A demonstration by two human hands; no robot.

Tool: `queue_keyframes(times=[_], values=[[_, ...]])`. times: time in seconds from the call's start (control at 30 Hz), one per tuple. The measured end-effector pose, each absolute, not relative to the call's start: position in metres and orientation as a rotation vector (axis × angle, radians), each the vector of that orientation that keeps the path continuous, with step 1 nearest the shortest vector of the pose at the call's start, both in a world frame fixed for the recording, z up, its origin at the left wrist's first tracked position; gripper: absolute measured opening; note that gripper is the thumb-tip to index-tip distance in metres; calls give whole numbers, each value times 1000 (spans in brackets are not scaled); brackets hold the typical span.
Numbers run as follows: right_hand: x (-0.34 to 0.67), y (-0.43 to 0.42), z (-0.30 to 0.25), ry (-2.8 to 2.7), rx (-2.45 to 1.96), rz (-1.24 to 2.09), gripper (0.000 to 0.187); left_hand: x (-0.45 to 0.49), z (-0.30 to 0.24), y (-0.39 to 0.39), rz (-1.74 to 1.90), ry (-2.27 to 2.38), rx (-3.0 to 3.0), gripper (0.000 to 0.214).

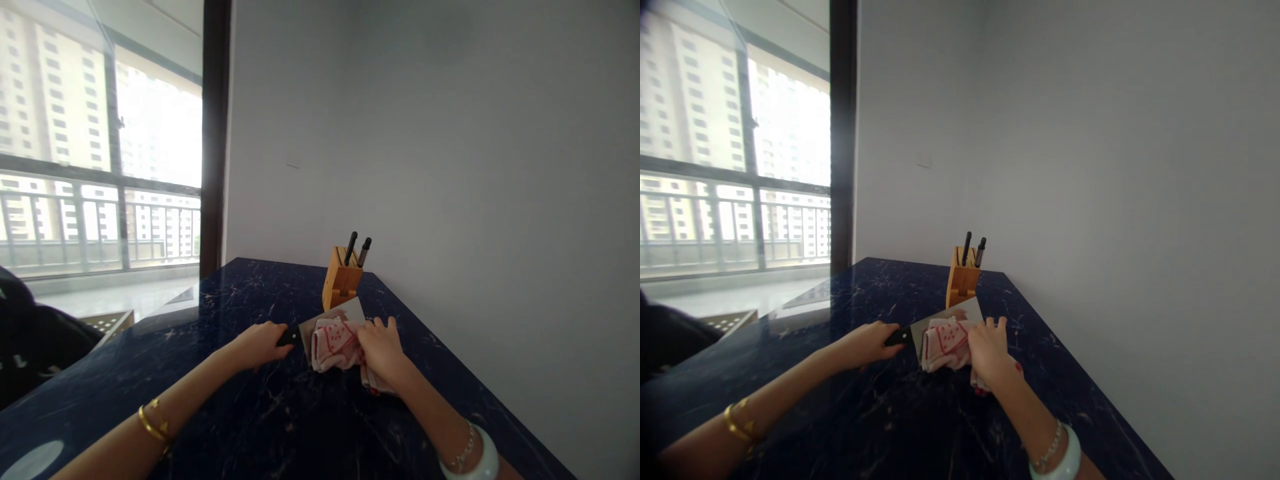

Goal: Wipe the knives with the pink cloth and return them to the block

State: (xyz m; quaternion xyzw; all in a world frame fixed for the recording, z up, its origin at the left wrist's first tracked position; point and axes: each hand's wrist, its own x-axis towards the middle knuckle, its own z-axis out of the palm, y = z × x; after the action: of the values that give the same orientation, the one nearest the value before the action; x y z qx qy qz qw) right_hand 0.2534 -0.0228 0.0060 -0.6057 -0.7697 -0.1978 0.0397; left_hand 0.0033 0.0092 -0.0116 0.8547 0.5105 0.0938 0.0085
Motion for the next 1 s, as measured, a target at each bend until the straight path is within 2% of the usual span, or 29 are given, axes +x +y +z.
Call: queue_keyframes(times=[0.2,0.37,0.8,1.0], values=[[206,-28,10,-2476,-1638,-435,17,5,-12,8,331,1591,2675,37],[192,-24,-13,-2344,-1577,-490,22,4,-12,7,317,1567,2638,37],[199,-5,-20,-2079,-1405,-267,18,10,-4,0,282,1621,2644,37],[193,-11,-28,-2155,-1229,-160,10,6,-10,4,288,1607,2628,40]])
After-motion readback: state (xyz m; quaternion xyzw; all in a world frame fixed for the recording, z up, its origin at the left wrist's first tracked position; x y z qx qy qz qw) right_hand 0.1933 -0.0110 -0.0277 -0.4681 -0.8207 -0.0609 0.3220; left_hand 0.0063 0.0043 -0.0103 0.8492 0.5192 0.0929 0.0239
